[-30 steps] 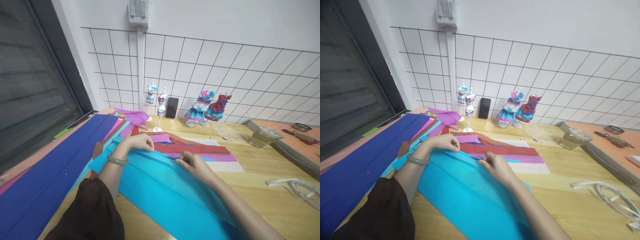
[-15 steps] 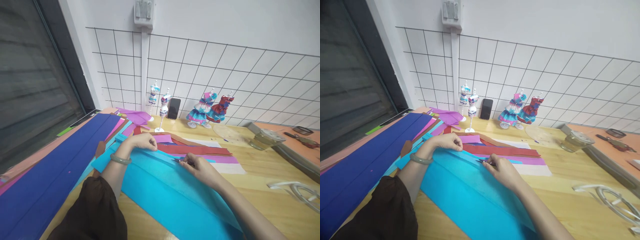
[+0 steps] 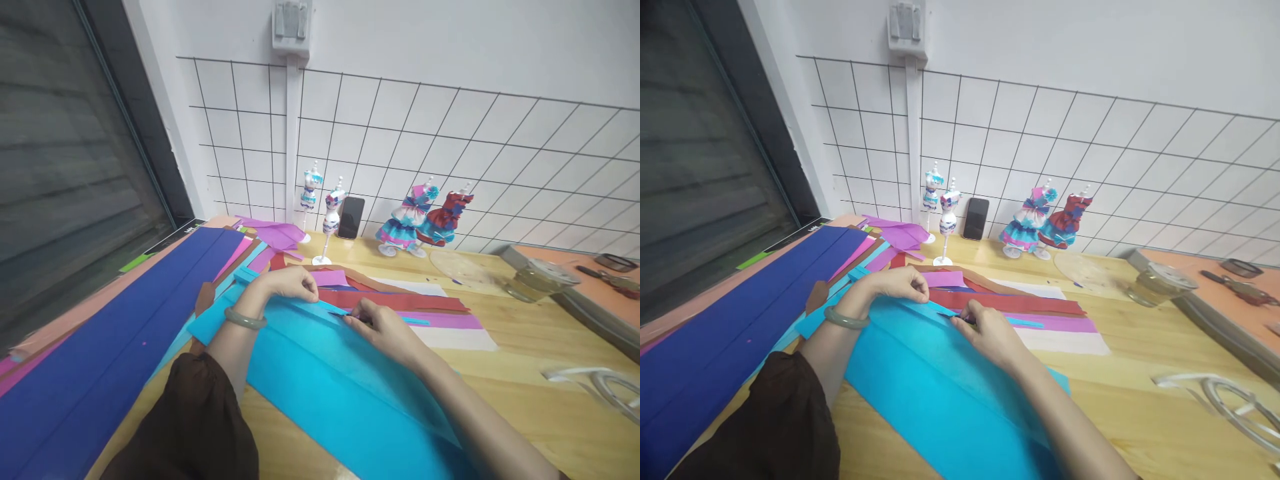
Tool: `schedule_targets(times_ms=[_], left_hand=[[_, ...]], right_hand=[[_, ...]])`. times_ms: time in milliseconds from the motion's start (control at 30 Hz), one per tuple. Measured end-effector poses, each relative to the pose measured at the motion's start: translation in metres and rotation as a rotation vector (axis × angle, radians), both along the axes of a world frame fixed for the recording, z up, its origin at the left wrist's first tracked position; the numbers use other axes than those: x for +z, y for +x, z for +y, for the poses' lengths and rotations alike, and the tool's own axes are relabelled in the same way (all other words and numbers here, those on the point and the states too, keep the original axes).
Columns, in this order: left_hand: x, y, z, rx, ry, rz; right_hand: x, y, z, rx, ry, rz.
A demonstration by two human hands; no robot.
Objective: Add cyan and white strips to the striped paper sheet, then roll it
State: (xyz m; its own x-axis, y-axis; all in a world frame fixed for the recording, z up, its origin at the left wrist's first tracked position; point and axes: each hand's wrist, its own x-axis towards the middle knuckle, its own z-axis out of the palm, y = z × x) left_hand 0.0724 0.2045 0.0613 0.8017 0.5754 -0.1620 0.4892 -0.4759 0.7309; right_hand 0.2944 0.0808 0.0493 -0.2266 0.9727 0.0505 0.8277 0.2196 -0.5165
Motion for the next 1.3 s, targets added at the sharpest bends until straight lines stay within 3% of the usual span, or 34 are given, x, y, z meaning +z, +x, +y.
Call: schedule_targets(times_ms=[767,1067,1300], left_hand=[[0.002,-0.001,-0.001,0.018,-0.023,0.014],[-0.003,0.03,-0.013,-0.089,-0.042,-0.025],[-0.015,0.041,-0.015,-0.055,-0.004,-0.039]], right_hand=[[-0.004,-0.003,-0.001,-0.038,0.005,0.046],[-0.003,0.002,-0.007,-0.02,0.004,0.034],[-0.002,0.003,-0.009,-0.024,-0.002,0.02]])
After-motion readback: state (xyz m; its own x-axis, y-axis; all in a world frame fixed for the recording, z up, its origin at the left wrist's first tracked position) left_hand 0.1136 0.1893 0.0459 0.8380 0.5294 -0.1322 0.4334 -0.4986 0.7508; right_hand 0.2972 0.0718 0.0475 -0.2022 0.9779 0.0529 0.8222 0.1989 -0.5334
